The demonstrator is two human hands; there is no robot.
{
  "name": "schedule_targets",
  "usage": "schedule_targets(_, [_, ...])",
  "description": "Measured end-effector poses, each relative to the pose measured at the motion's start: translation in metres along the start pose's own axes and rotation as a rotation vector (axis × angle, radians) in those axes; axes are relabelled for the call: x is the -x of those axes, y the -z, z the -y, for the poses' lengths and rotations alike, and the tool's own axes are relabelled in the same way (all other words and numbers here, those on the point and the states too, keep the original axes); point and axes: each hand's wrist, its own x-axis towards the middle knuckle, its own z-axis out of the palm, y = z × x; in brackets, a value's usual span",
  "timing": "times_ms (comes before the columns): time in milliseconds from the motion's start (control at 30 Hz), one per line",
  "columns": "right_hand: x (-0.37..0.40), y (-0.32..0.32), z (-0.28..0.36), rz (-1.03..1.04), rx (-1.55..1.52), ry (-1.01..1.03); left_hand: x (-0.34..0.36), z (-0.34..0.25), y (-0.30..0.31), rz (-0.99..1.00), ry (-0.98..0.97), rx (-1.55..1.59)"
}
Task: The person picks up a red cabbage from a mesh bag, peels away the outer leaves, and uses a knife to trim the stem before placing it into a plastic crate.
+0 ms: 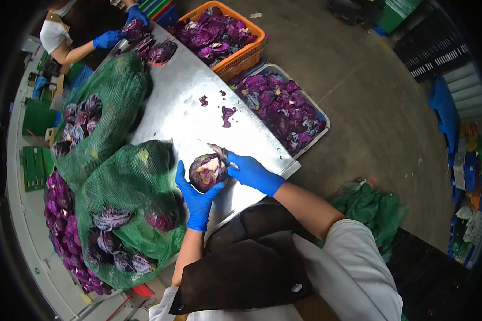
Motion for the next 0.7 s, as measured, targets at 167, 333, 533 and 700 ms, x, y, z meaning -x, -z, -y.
schedule_targets(167, [-0.011,0.009,0.006,-0.127,-0.344,-0.326,0.001,0.021,0.015,0.083,0.037,0.077])
schedule_targets(333, [-0.009,0.015,0.029,-0.169,0.079,-0.122,0.003,0.021,0.018,0.011,0.169,0.308])
schedule_targets(533, [-0.004,0.006,0.082,-0.062,0.166,-0.048,0.003,0.013,-0.009,-0.047,0.07,0.208])
schedule_targets(700, [-0.008,0.0,0.077,-0.038,0.194,0.096,-0.013,0.002,0.009,0.126,-0.018,-0.12])
